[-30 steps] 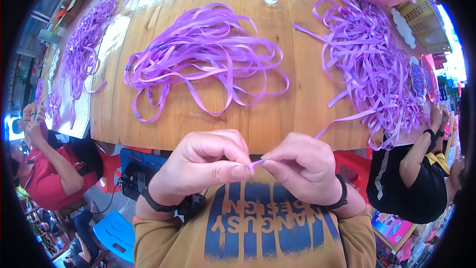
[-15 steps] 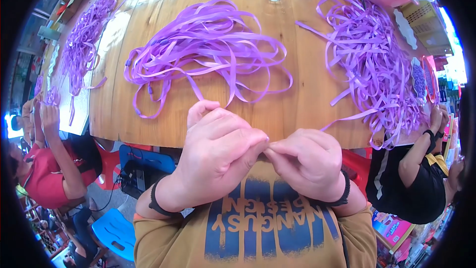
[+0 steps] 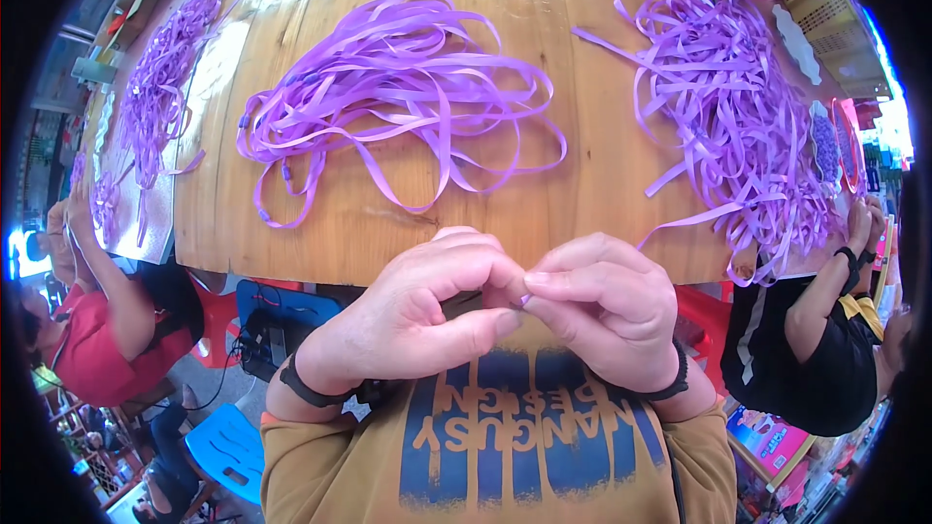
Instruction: Folding and organizing long purple ribbons at a table.
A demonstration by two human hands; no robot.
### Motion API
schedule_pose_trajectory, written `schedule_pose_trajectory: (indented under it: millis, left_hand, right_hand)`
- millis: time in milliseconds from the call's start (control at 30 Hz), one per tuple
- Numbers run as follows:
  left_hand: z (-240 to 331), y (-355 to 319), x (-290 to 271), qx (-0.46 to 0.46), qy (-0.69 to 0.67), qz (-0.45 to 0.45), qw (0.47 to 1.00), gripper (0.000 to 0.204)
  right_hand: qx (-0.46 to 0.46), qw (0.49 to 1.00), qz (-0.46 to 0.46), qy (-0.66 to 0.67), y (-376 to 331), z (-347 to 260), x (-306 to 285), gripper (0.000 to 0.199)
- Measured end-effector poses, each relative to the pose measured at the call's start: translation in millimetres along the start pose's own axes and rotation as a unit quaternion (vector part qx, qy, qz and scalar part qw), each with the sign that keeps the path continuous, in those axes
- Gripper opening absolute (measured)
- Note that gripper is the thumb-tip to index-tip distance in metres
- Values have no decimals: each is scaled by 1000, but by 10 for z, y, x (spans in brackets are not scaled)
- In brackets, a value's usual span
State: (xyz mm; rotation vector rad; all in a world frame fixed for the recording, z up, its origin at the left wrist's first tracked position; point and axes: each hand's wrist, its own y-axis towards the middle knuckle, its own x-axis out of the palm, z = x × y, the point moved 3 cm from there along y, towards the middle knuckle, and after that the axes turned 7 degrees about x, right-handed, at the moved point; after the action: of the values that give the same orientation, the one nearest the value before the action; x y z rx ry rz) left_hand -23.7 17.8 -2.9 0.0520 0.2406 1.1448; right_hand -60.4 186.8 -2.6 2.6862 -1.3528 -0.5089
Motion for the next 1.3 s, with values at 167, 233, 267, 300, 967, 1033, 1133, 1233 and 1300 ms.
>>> schedule_pose_trajectory:
  millis: [167, 233, 267, 300, 967, 1033, 1133, 1233, 1300]
  left_hand:
    - [-32, 10, 61, -29, -2, 6, 1000, 9]
    - [-22, 20, 68, -43, -15, -1, 999, 9]
    - [-38, 14, 81, -100, -86, -8, 991, 10]
    - [-61, 2, 98, -155, -155, -14, 976, 11]
    - [-88, 38, 212, -251, -320, 66, 911, 11]
    - [-42, 73, 185, -164, -145, 55, 974, 11]
    - [25, 101, 177, -10, 18, 68, 997, 12]
    - [92, 119, 226, 81, 110, 131, 982, 15]
    - [70, 102, 215, 76, 87, 115, 987, 13]
  right_hand:
    - [4, 1000, 3, -5, -13, -18, -24, 18]
    - [-3, 1000, -1, -8, -6, -8, -38, 18]
    - [-15, 1000, -11, -4, -3, 1, -49, 18]
    - [-28, 999, -21, 1, -4, 6, -57, 19]
    - [-83, 990, 45, -103, -106, 4, -84, 26]
    - [-74, 992, 51, -90, -104, 14, -95, 25]
    - [-78, 993, 57, -72, -96, -6, -96, 25]
    - [-34, 994, 91, -52, -93, -8, -94, 26]
    - [-38, 992, 94, -81, -86, -15, -100, 26]
